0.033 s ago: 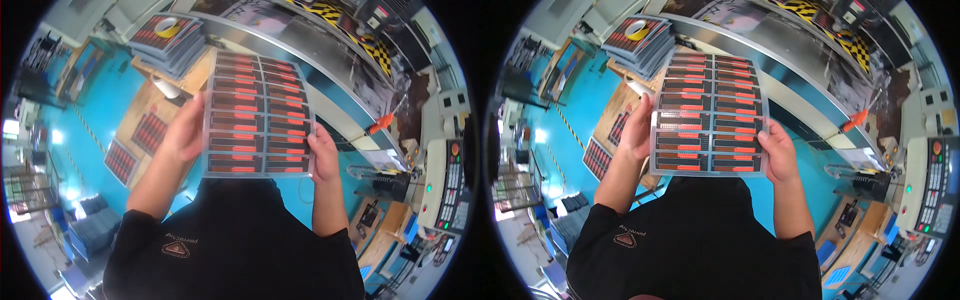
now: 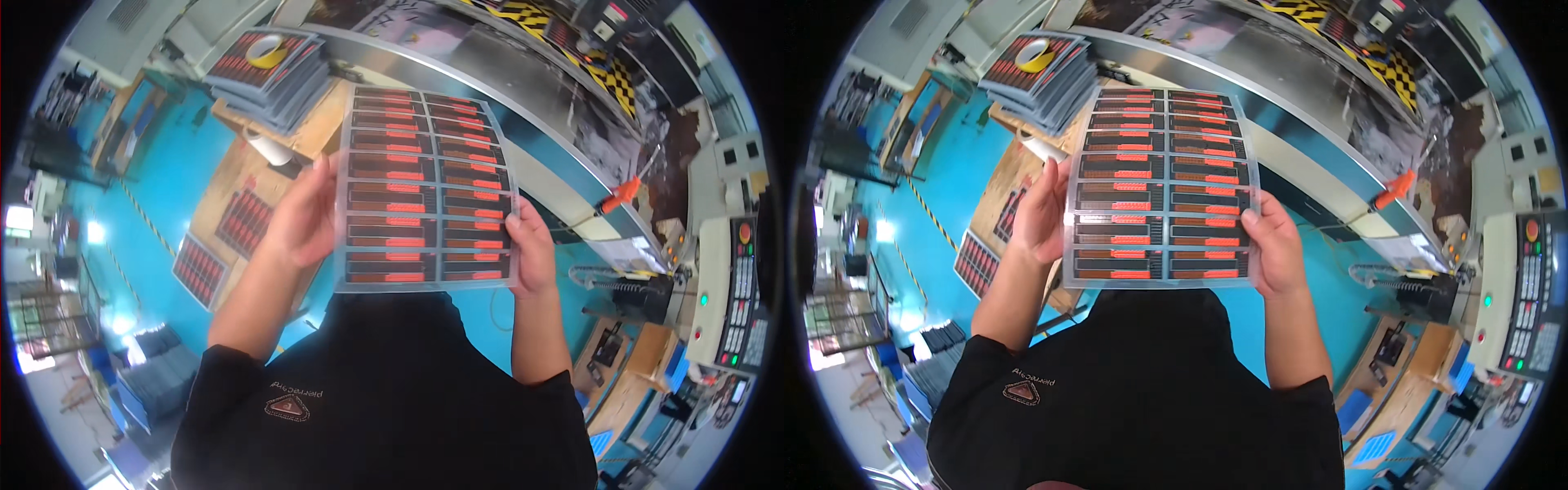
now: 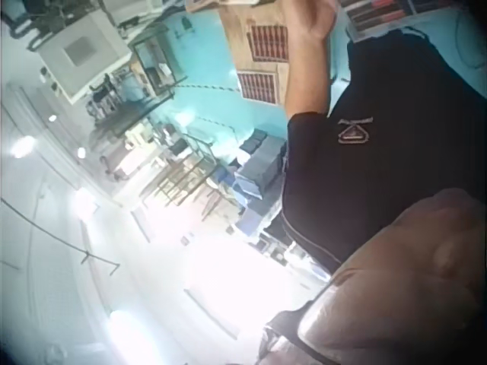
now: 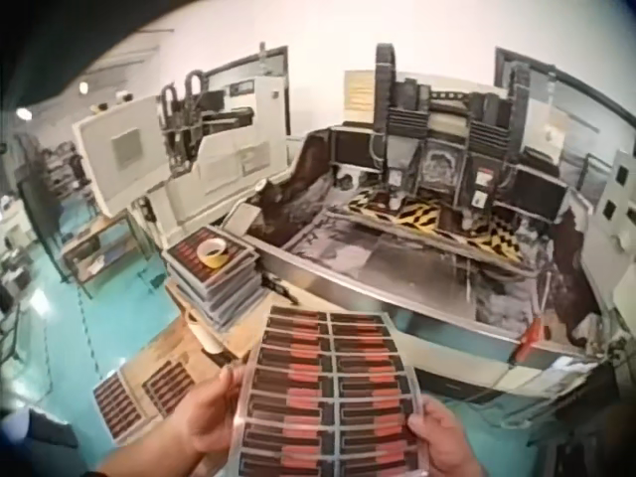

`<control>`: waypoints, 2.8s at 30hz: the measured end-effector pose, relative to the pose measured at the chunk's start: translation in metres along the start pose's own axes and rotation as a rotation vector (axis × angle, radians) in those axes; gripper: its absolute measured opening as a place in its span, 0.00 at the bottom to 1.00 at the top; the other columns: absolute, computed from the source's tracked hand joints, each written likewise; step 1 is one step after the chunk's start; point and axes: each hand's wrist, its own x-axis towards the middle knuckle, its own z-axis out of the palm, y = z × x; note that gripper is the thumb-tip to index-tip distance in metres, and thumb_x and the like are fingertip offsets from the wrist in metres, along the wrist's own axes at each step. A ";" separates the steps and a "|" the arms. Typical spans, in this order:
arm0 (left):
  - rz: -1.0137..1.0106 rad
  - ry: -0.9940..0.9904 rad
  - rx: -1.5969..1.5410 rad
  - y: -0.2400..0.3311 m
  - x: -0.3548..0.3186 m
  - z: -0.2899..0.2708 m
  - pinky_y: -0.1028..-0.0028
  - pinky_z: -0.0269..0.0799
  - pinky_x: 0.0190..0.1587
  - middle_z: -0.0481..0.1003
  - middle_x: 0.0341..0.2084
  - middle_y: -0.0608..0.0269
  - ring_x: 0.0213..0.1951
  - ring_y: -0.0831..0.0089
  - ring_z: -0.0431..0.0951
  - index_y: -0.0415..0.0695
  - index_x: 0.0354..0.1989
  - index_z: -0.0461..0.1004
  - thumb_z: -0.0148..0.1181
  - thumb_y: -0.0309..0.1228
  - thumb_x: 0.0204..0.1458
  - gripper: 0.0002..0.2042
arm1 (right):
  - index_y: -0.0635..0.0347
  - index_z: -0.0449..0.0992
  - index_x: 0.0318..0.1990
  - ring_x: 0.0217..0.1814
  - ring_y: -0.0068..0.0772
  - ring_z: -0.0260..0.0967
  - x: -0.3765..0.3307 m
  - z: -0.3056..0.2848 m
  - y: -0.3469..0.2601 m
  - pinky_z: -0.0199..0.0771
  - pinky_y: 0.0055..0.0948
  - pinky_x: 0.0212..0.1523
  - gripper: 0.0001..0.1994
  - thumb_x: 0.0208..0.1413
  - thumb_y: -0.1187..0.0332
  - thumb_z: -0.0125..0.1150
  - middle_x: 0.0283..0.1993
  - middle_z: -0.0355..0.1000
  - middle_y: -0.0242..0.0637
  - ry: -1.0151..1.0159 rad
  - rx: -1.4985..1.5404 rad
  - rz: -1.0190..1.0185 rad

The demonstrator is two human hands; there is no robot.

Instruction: Inspecting, cleaning with an air nozzle, measuring with calipers, and processing electronic component sheets on a factory floor.

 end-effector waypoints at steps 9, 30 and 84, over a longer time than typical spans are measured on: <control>-0.126 -0.079 0.274 -0.043 -0.003 0.032 0.66 0.75 0.54 0.70 0.57 0.49 0.55 0.63 0.75 0.30 0.67 0.54 0.55 0.28 0.58 0.30 | 0.68 0.65 0.57 0.52 0.35 0.74 -0.042 -0.036 -0.020 0.77 0.35 0.54 0.17 0.63 0.71 0.52 0.53 0.72 0.47 0.131 0.165 -0.063; 0.075 0.036 0.259 -0.027 -0.027 0.025 0.64 0.71 0.58 0.71 0.56 0.55 0.55 0.65 0.74 0.36 0.65 0.59 0.54 0.25 0.56 0.27 | 0.75 0.70 0.52 0.54 0.60 0.71 0.057 -0.323 -0.096 0.68 0.48 0.55 0.41 0.51 0.38 0.58 0.49 0.74 0.61 1.403 -1.453 0.052; 0.130 -0.112 0.211 -0.046 0.078 0.011 0.55 0.67 0.62 0.69 0.57 0.52 0.57 0.60 0.72 0.37 0.65 0.58 0.44 0.24 0.61 0.22 | 0.66 0.69 0.31 0.31 0.59 0.71 -0.058 0.049 -0.068 0.69 0.47 0.32 0.21 0.55 0.53 0.64 0.27 0.72 0.52 0.010 -1.678 -0.003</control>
